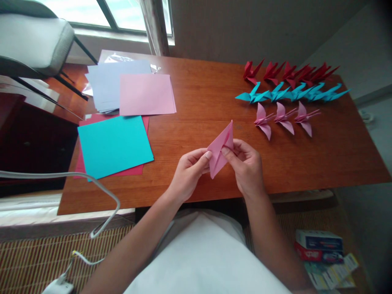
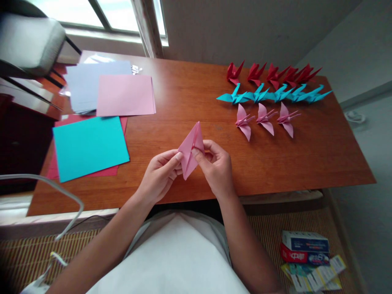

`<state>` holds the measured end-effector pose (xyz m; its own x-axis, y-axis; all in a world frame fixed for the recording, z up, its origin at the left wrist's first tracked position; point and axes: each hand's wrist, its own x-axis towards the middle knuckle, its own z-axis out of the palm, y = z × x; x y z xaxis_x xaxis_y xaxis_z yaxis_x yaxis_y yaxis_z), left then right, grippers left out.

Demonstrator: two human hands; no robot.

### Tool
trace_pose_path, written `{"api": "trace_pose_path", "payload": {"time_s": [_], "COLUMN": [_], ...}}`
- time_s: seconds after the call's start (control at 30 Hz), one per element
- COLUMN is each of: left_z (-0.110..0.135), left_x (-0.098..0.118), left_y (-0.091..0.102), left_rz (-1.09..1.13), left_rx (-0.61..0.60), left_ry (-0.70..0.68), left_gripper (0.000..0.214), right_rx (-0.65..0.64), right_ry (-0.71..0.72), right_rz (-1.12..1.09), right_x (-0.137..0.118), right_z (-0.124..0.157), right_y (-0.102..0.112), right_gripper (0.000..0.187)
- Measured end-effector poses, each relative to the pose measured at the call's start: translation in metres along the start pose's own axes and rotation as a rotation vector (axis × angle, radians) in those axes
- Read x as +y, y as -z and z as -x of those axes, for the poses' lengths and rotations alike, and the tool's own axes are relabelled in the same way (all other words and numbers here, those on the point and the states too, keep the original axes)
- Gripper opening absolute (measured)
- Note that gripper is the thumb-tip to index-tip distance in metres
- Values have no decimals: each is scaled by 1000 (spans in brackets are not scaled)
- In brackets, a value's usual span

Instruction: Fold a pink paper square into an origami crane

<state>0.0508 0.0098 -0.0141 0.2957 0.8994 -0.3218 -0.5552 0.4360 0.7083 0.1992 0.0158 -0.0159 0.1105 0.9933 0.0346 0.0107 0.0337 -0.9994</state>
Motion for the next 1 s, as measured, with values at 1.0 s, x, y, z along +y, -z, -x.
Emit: {"api": "trace_pose_path", "payload": {"time_s": [1.0], "left_z": [2], "left_x": [-1], "left_y": [0], "left_rz": [-464], "left_rx": [2], "left_ry": [-154], "left_gripper": [31], "right_rx": [-204], "right_ry": [-104], "right_rz": [133], "right_x": [-4], "right_z": [6], "right_y": [26], "right_gripper": [22]}}
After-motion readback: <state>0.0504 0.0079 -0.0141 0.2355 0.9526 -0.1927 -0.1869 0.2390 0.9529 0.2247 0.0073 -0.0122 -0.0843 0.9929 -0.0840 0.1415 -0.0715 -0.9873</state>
